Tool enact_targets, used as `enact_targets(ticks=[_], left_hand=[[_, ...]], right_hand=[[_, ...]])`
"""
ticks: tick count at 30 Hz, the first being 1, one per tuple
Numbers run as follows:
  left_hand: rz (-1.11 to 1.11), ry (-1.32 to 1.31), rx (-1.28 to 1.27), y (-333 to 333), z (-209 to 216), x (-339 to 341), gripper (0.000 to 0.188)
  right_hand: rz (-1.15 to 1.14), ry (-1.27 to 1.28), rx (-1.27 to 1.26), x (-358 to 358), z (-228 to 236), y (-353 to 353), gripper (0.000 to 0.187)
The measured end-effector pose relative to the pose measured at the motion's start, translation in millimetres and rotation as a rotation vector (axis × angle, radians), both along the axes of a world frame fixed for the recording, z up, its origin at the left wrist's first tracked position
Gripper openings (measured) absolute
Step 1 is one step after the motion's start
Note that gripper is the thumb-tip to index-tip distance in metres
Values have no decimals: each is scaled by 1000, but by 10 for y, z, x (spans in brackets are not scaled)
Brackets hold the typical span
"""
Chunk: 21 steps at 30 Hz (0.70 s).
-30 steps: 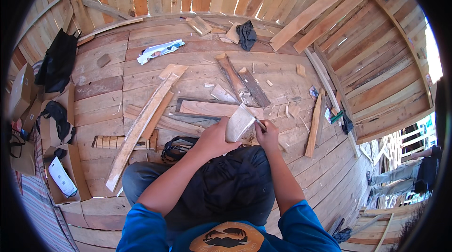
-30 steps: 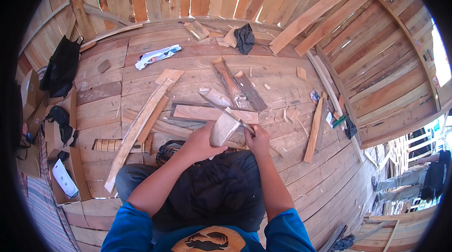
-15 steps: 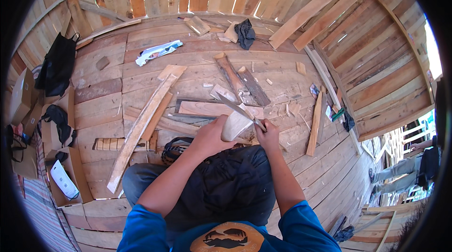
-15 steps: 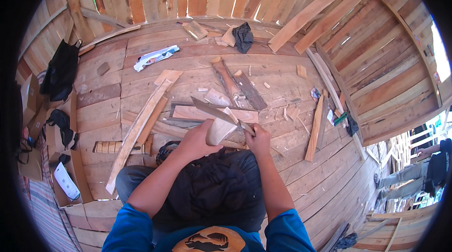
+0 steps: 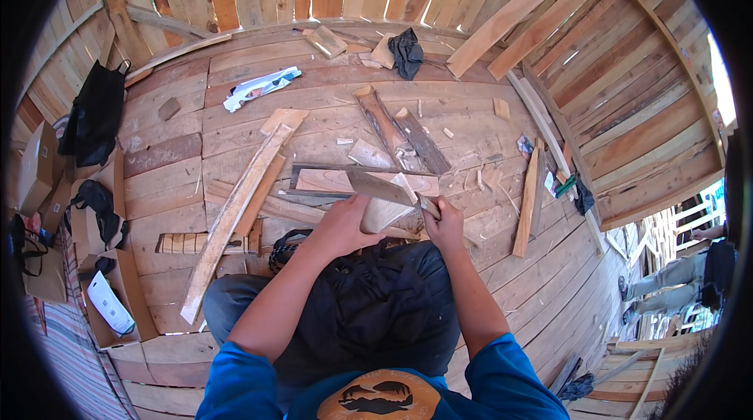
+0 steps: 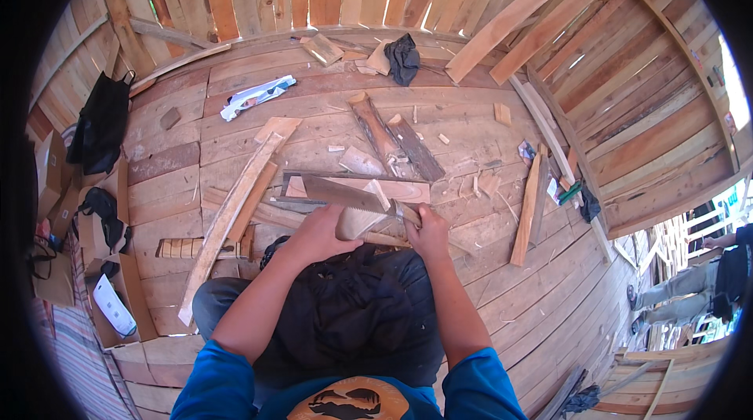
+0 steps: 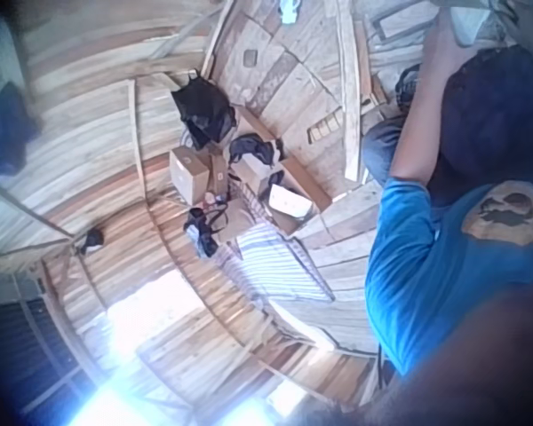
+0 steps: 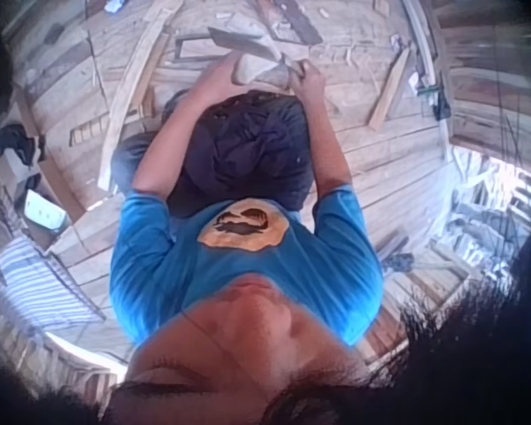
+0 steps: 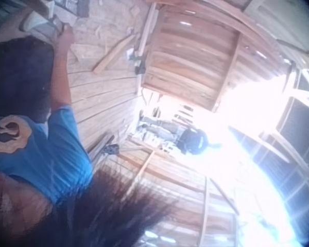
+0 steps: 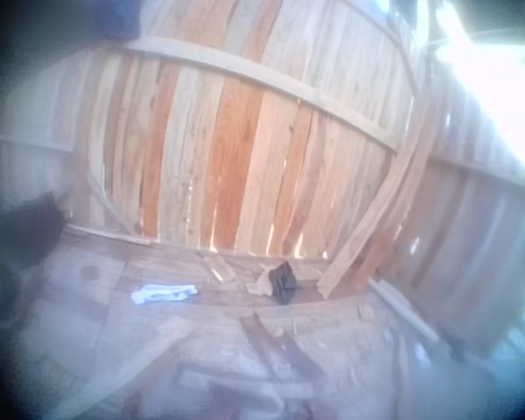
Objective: The person saws a small piece of wood by hand while sitting on a wooden floor.
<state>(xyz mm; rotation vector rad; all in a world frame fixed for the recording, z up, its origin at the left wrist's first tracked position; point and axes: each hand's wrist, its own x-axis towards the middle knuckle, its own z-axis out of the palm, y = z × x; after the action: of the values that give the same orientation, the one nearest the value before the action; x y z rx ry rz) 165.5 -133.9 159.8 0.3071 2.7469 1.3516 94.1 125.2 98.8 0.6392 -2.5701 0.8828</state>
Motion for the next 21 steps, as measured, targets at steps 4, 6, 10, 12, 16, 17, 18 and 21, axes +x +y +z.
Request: enact_targets(ticks=[4, 6, 10, 12, 16, 17, 18, 21], left_hand=[[-11, -6, -32, -56, -141, -34, 79], [-21, -63, -50, -63, -165, -52, 78], [-40, -6, 32, -61, -82, -6, 72], [-24, 58, 52, -59, -84, 20, 69], [-32, 22, -63, -89, -190, -10, 75], [-45, 16, -94, -103, -208, -22, 78], [-43, 7, -94, -102, -208, -31, 78], [-40, -72, -83, -92, -170, -61, 78]], right_hand=[[41, -1, 60, 9, 11, -23, 19], [33, -18, 81, 7, 8, -25, 19], [27, -34, 92, 21, 6, -20, 18], [53, 5, 90, 20, 11, -24, 18], [43, -30, 129, 29, 14, -37, 18], [44, -32, 136, 24, -5, -35, 19], [42, -34, 145, 18, -26, -25, 19], [35, -51, 156, -9, -81, -17, 21]])
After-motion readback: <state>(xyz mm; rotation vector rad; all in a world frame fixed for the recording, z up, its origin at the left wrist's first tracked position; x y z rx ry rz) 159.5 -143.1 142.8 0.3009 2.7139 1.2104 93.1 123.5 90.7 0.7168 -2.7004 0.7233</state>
